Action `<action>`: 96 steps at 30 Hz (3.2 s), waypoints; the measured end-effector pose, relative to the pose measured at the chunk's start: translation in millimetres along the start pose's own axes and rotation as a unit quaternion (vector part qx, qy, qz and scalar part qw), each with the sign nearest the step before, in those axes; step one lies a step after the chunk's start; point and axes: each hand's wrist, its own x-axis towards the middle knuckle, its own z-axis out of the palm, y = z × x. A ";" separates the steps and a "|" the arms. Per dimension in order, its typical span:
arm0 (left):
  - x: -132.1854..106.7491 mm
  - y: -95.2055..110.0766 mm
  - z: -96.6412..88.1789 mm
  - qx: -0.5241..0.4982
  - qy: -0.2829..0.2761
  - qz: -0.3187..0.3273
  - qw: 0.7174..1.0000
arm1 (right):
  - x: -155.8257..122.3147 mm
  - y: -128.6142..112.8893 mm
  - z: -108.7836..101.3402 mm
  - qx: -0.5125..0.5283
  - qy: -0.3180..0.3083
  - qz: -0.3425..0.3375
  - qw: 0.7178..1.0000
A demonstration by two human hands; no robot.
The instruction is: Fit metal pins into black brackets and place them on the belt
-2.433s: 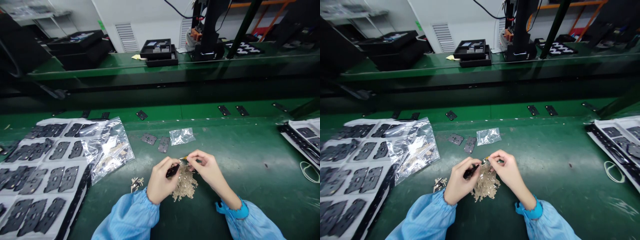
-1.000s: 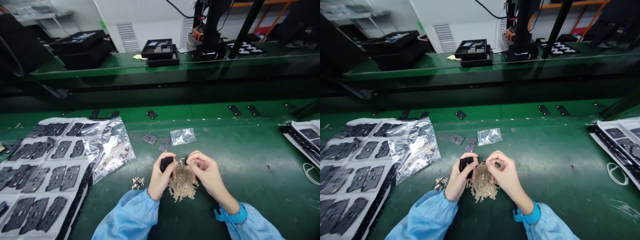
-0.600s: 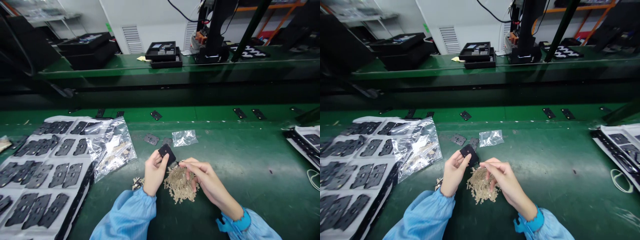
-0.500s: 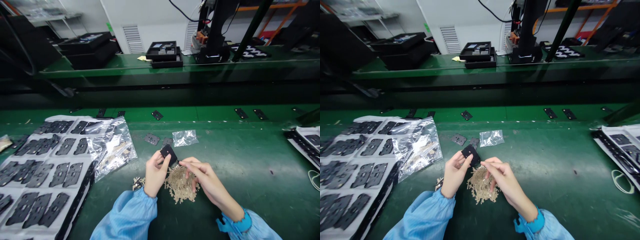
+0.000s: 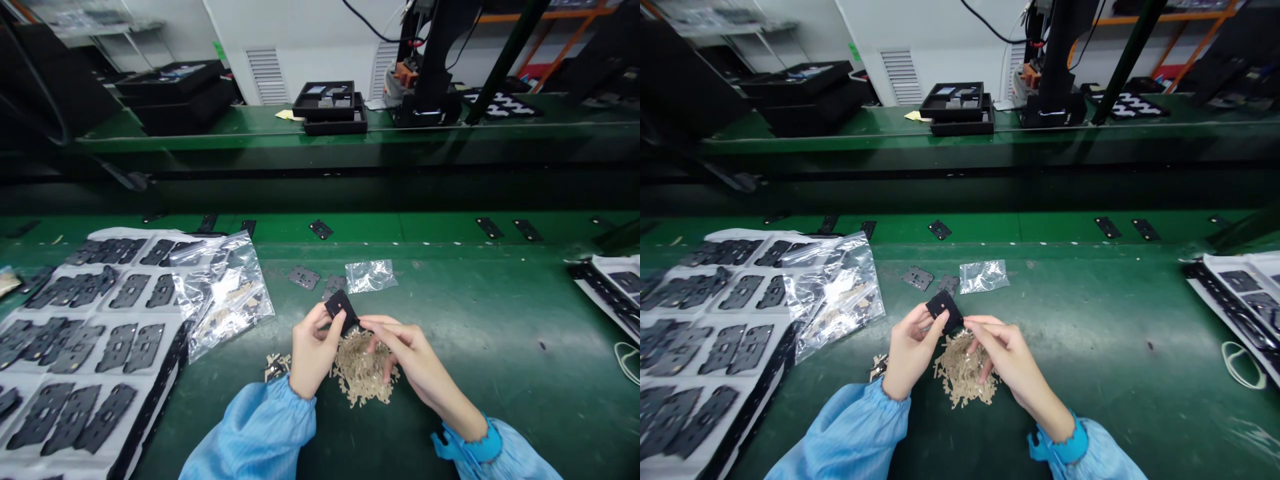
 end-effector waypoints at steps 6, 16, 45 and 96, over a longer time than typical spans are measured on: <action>-1.2 2.0 0.6 0.001 -0.001 -0.003 1.000 | -0.1 2.7 -2.1 0.006 0.000 0.001 1.000; -1.5 2.7 0.3 -0.001 -0.007 -0.010 1.000 | 1.0 -3.0 1.3 0.045 0.001 0.014 0.999; 0.4 17.2 -5.0 -0.058 -0.097 -0.078 0.990 | 4.9 -2.3 -11.7 0.062 0.005 0.069 0.996; 3.5 16.0 -11.7 -0.145 -0.143 -0.162 0.965 | 3.5 6.8 3.5 0.176 0.000 0.091 0.980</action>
